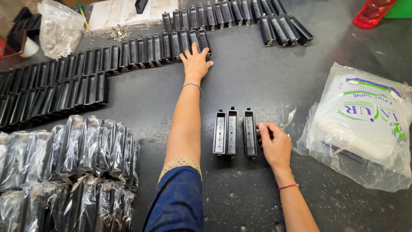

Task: The person repeatedly picks up small black rectangular components from a table, places each into a clear plastic bag, and seals the bag. The packaged items are stacked on the table. The person also retrieves new bags from a stack and occasionally moves unpacked components aside.

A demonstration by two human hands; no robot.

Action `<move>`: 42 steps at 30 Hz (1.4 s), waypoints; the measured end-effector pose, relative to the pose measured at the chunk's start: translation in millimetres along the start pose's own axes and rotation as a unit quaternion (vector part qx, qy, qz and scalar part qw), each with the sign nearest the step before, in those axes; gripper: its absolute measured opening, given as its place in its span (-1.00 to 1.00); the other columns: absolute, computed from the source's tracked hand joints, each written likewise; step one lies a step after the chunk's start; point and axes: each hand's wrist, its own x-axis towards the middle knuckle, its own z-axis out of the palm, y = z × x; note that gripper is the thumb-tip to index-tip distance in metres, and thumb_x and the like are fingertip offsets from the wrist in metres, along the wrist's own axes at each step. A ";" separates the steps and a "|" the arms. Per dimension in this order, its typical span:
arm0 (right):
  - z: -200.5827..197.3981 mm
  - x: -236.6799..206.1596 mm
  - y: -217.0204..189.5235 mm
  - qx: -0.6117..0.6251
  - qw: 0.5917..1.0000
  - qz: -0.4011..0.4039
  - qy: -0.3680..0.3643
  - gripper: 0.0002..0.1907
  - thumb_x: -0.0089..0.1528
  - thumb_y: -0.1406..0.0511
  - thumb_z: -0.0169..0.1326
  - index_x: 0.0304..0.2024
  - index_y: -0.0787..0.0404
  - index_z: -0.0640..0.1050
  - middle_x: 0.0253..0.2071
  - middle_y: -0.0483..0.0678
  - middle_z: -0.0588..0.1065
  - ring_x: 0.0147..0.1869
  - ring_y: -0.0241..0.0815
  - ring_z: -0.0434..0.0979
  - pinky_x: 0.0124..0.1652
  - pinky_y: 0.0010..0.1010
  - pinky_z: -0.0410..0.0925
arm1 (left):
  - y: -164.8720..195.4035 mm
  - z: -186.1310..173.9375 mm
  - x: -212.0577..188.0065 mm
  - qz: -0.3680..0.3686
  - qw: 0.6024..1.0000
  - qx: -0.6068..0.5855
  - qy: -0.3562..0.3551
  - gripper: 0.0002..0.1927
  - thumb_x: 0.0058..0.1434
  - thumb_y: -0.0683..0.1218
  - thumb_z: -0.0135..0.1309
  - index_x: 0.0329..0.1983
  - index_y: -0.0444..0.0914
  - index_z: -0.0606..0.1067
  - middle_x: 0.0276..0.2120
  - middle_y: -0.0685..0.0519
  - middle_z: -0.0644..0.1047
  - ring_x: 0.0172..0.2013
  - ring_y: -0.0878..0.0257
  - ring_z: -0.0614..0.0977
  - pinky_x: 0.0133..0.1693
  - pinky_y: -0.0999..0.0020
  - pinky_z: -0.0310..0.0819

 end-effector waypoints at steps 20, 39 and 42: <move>-44.4 -49.6 1.5 0.025 0.999 -0.044 0.000 -0.73 0.36 0.18 0.09 -0.17 0.25 0.66 -0.44 -0.06 0.62 -0.45 -0.33 0.57 -0.40 -0.48 0.40 | -3.8 -33.7 -137.3 0.187 0.976 -0.027 0.109 -0.80 0.19 -0.22 0.04 -0.22 -0.04 0.54 -0.26 0.11 0.50 -0.19 0.05 0.49 -0.14 0.08 0.21; -88.7 -163.1 -9.5 0.100 0.991 -0.076 -0.044 -0.74 0.40 0.22 0.07 -0.19 0.29 0.63 -0.42 -0.12 0.57 -0.40 -0.39 0.53 -0.38 -0.53 0.41 | 1.0 -140.1 -442.6 0.143 0.980 -0.130 -0.055 -0.75 0.19 -0.17 0.17 -0.07 -0.04 0.62 -0.10 0.07 0.56 -0.05 0.08 0.51 0.03 0.11 0.28; -75.7 -171.3 -22.8 0.097 0.991 -0.079 -0.040 -0.75 0.39 0.22 0.08 -0.18 0.29 0.64 -0.42 -0.11 0.57 -0.41 -0.38 0.52 -0.39 -0.52 0.41 | 8.3 -207.6 -436.7 0.184 0.972 -0.146 -0.025 -0.65 0.04 -0.09 0.27 -0.06 -0.06 0.63 0.12 -0.09 0.51 0.21 -0.07 0.43 0.22 -0.12 0.13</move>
